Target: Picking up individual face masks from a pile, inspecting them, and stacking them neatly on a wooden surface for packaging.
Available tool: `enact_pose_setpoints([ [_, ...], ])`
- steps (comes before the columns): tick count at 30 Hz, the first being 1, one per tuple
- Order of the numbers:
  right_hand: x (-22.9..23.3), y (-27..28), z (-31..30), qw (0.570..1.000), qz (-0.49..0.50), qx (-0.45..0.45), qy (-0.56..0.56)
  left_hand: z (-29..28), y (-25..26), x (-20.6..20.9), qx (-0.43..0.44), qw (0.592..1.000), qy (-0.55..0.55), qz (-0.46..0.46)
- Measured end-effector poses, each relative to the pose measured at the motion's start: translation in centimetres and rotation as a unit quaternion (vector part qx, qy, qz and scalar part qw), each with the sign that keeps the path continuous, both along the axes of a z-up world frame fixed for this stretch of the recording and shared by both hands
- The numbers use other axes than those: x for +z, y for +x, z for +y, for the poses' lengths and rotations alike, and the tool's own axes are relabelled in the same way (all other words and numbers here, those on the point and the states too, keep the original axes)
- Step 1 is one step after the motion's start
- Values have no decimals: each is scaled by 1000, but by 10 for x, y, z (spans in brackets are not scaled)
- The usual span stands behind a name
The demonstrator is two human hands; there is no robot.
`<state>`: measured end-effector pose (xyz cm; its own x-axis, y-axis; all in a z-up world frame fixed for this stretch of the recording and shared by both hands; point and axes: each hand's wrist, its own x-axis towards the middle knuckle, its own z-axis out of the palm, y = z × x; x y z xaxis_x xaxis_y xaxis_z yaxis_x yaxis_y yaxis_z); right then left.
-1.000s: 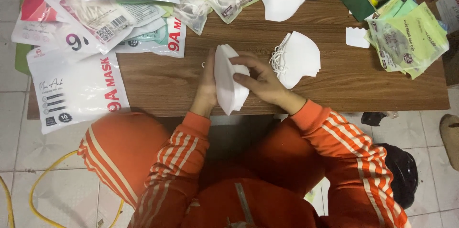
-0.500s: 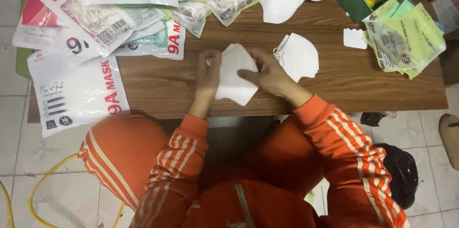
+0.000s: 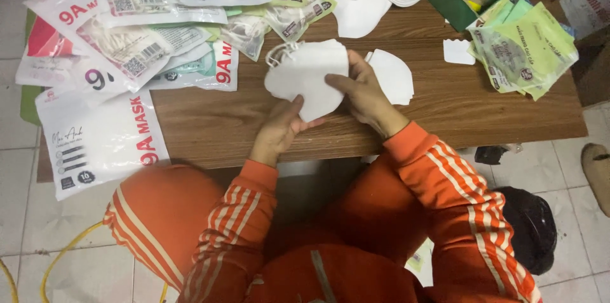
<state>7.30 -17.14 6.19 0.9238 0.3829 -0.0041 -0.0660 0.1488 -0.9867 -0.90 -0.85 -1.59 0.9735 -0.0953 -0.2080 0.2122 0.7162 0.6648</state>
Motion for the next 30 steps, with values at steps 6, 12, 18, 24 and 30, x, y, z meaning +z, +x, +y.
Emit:
enact_pose_setpoints([
  [6,-25,10,-8,991,49,14,-121,-1,10,-35,198,980,14,-17],
  [12,-49,41,-32,902,-309,52,-298,-9,11,-59,259,840,478,0],
  [18,-39,93,-111,953,-139,-37,-265,-11,17,-87,343,760,537,-125],
  [24,-66,136,-232,794,-326,-252,-447,-6,5,-76,291,771,566,-8],
  [30,-103,146,-356,665,-282,-382,-576,-22,4,-8,290,915,281,7],
])
